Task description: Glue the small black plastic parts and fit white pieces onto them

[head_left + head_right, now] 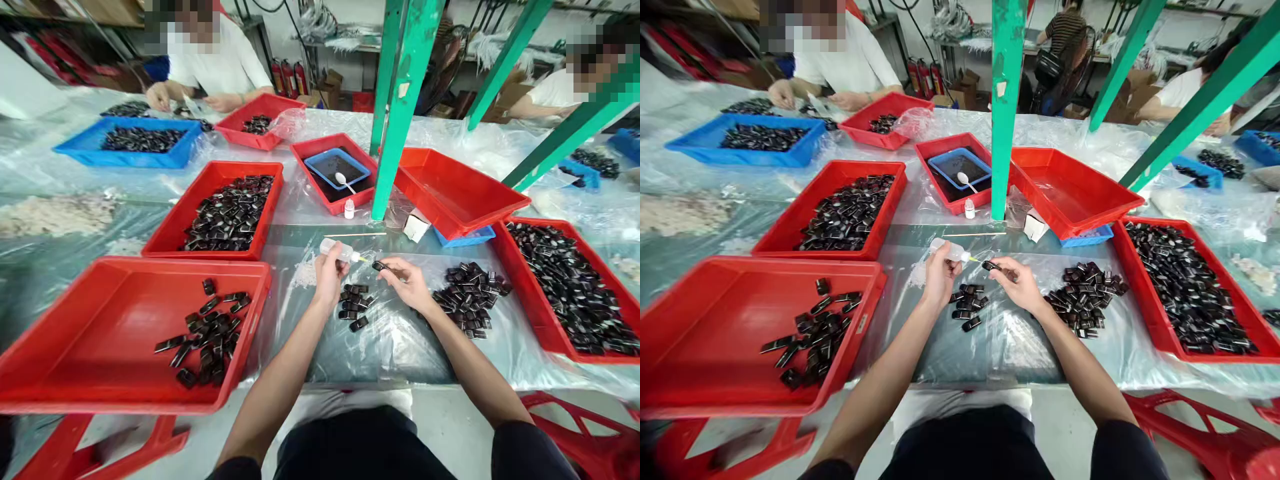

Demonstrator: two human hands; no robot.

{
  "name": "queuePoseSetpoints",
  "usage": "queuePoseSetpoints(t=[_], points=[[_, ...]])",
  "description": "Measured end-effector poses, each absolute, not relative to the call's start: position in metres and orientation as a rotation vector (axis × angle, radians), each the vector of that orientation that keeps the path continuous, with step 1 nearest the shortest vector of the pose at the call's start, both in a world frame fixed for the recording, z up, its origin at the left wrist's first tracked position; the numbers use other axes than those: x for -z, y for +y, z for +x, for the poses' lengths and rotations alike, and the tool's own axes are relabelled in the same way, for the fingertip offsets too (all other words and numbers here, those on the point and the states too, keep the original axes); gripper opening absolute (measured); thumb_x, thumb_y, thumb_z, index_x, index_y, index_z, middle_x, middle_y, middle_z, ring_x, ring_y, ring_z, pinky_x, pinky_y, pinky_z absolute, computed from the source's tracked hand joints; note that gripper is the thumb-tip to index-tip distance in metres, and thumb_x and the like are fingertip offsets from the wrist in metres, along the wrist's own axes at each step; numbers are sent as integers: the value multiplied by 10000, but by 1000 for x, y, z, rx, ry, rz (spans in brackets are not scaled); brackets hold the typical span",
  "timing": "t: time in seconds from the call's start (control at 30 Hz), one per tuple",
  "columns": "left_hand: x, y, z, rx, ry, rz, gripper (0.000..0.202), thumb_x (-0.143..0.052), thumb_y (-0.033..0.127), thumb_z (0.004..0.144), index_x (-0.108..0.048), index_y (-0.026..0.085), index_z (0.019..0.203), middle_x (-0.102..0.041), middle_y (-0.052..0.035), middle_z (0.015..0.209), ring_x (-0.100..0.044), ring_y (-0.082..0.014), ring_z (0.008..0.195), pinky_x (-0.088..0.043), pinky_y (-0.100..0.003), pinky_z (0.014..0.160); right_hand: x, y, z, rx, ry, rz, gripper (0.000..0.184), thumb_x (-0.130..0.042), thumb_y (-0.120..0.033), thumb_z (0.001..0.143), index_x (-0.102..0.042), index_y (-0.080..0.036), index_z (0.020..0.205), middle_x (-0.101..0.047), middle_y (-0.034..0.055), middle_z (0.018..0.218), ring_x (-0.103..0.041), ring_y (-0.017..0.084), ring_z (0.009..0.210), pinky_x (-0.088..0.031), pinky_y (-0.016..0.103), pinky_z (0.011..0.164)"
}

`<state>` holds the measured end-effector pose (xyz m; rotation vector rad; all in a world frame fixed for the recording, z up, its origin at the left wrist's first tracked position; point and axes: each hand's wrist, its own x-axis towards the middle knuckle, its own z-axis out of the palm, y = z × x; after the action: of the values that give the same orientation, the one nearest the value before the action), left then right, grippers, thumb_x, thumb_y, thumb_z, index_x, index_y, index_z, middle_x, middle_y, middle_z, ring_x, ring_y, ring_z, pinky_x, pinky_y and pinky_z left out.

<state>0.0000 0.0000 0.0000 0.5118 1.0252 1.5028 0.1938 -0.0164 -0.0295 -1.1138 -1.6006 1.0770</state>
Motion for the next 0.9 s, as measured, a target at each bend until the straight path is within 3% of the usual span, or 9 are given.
queuePoseSetpoints(t=[0.9], points=[[7, -3, 0, -1454, 1133, 739, 536, -802, 618, 712, -518, 176, 607, -441, 38, 507, -365, -58, 457, -254, -222, 472, 27, -19, 192, -1072, -1636, -1073, 407, -677, -585, 960, -719, -207, 1106, -750, 39, 786, -607, 153, 643, -445, 284, 562]])
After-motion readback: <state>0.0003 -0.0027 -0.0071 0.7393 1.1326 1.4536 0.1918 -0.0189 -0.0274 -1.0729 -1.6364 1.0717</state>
